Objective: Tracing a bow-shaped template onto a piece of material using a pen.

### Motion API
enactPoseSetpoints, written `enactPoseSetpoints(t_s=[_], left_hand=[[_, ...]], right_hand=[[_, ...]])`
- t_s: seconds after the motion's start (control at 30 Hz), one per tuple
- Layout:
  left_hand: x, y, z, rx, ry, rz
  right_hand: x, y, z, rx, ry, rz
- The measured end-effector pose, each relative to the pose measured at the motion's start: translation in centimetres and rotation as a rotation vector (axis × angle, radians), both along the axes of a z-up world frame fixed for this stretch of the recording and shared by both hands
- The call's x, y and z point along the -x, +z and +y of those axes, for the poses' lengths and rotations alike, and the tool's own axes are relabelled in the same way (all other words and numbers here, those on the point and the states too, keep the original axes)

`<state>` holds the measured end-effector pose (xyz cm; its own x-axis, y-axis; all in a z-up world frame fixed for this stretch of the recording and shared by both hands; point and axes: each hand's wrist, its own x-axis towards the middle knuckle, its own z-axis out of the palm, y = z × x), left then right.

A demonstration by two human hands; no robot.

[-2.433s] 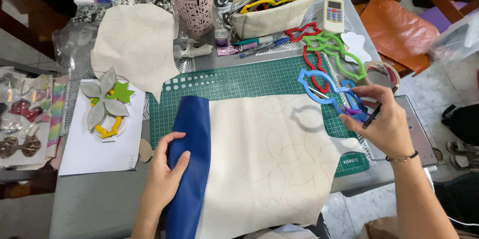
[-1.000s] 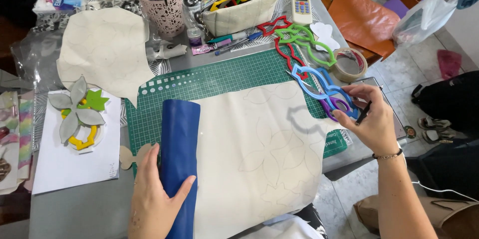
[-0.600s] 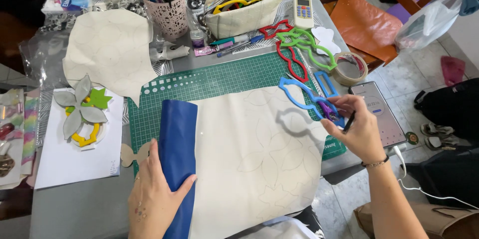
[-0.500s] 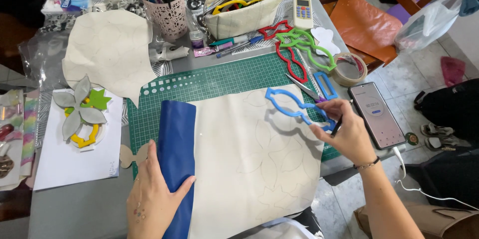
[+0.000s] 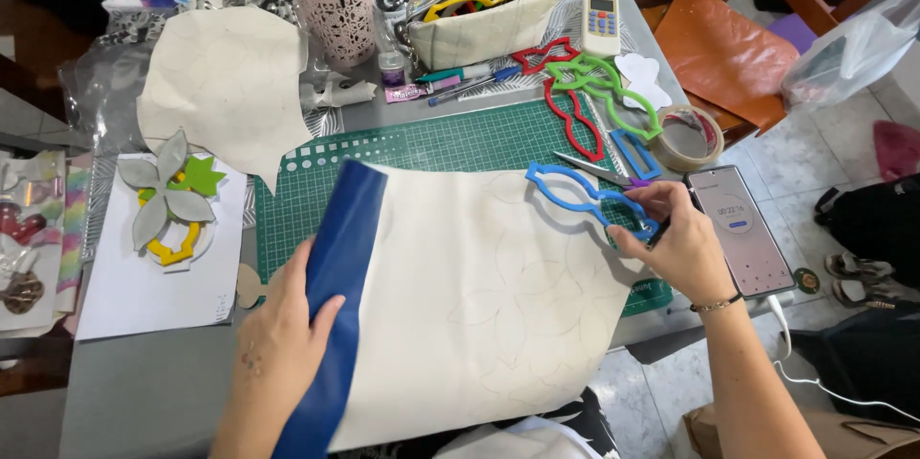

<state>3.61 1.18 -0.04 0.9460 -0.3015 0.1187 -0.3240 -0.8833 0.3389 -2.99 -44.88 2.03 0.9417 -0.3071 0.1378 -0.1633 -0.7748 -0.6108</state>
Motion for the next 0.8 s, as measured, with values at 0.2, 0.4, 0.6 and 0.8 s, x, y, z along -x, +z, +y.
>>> enactPoseSetpoints(t_s=[0.2, 0.4, 0.6, 0.8], left_hand=[[-5.8, 7.3, -2.2, -0.085, -0.166, -0.038], [-10.8, 6.0, -6.4, -0.081, -0.357, -0.056], [-14.5, 3.9, -12.0, 0.137, -0.556, -0.022], [-16.4, 0.2, -16.1, 0.180, -0.526, -0.184]], right_hand=[[-0.1, -1.2, -1.3, -0.167, -0.029, -0.084], [-0.1, -1.3, -1.5, -0.194, -0.027, -0.107], [1.5, 0.4, -1.1, -0.232, 0.078, -0.211], [3.6, 0.7, -0.7, -0.218, 0.170, -0.288]])
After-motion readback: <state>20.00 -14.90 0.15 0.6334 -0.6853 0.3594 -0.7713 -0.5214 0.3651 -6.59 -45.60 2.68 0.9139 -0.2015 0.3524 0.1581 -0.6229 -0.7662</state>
